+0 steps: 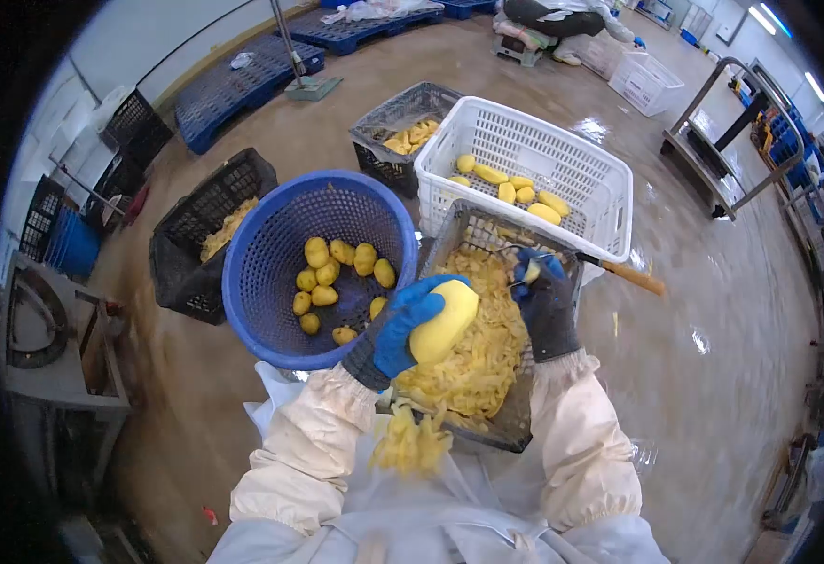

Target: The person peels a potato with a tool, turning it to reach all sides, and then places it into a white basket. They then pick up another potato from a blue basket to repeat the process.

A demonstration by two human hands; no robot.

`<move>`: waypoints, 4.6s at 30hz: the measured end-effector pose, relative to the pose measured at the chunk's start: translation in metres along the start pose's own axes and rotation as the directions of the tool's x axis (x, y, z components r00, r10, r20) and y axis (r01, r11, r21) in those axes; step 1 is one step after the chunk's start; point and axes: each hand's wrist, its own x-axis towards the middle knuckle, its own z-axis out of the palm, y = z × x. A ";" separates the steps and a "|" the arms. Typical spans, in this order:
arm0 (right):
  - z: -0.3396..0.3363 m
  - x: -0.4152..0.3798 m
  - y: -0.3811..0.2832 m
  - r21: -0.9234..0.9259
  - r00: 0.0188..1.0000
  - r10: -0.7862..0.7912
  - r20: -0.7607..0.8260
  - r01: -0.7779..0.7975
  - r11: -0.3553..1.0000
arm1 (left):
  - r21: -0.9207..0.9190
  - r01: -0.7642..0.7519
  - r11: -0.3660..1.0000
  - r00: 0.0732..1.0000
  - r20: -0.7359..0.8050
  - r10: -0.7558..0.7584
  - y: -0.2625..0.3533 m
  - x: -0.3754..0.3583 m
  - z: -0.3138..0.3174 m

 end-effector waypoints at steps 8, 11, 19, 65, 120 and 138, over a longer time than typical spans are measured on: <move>-0.025 0.014 0.012 -0.061 0.991 -0.083 0.104 0.089 0.994 | -0.143 -0.008 0.990 1.000 0.016 0.010 -0.004 0.004 -0.001; 0.019 -0.025 -0.008 -0.197 0.973 -0.035 0.227 0.081 0.977 | -0.465 -0.013 0.885 0.986 -0.154 -0.066 -0.011 0.014 -0.008; 0.032 -0.038 0.015 -0.381 0.960 0.099 0.261 0.009 0.925 | -0.294 0.039 0.955 0.978 -0.186 -0.097 -0.031 0.009 -0.031; 0.048 -0.053 0.059 -0.374 0.951 -0.056 0.303 0.173 0.911 | -0.176 -0.300 0.937 0.895 -0.393 0.213 -0.043 0.030 -0.047; 0.021 -0.003 0.025 -0.127 0.962 0.272 0.027 -0.267 0.955 | 0.872 0.434 0.225 0.865 -0.473 0.168 0.051 0.040 -0.325; 0.029 0.009 0.045 -0.329 0.881 0.431 -0.195 -0.473 0.817 | 0.868 0.463 -0.179 0.865 -0.487 -0.120 -0.142 0.087 -0.398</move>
